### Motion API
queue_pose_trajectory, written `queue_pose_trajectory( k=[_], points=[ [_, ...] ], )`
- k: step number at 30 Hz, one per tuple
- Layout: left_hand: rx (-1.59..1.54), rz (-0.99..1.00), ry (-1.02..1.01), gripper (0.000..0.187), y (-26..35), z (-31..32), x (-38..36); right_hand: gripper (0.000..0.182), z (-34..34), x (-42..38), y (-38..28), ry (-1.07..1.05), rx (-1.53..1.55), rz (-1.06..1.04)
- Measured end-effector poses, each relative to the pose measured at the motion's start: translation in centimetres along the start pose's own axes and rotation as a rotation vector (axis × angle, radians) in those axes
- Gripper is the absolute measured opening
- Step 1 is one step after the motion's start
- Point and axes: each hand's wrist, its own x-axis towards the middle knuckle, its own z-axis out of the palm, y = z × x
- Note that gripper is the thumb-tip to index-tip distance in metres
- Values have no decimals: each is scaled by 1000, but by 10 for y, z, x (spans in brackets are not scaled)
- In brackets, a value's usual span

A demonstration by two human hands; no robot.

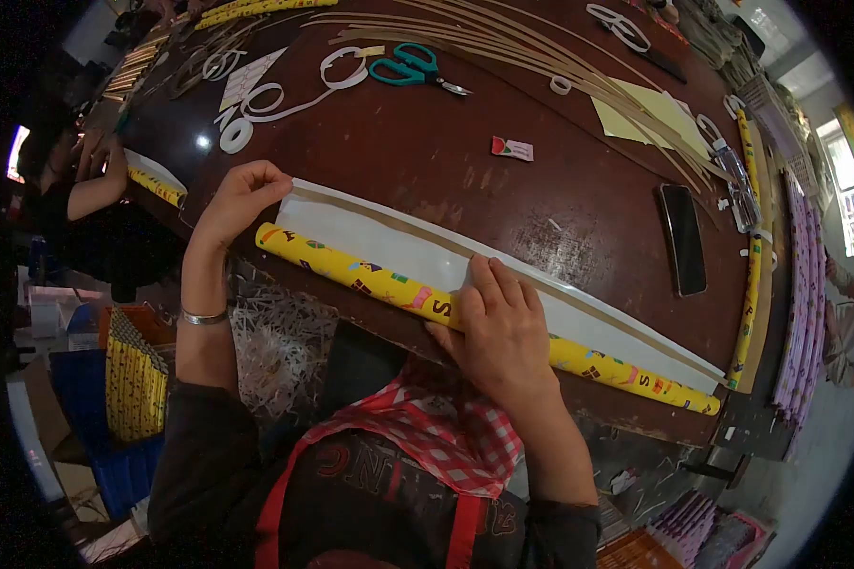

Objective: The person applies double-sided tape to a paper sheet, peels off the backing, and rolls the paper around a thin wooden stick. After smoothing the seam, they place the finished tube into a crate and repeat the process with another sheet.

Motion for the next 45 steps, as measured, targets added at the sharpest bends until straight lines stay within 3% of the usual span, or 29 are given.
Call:
queue_pose_trajectory(
  k=[13, 45],
  points=[
    [8, -88, 31, 16, 6, 0, 2, 46, 0, -1, 1, 1, -10, -5],
    [103, -32, 139, 18, -2, 7, 5, 45, 2, -3, 1, -21, -23, 16]
  ],
)
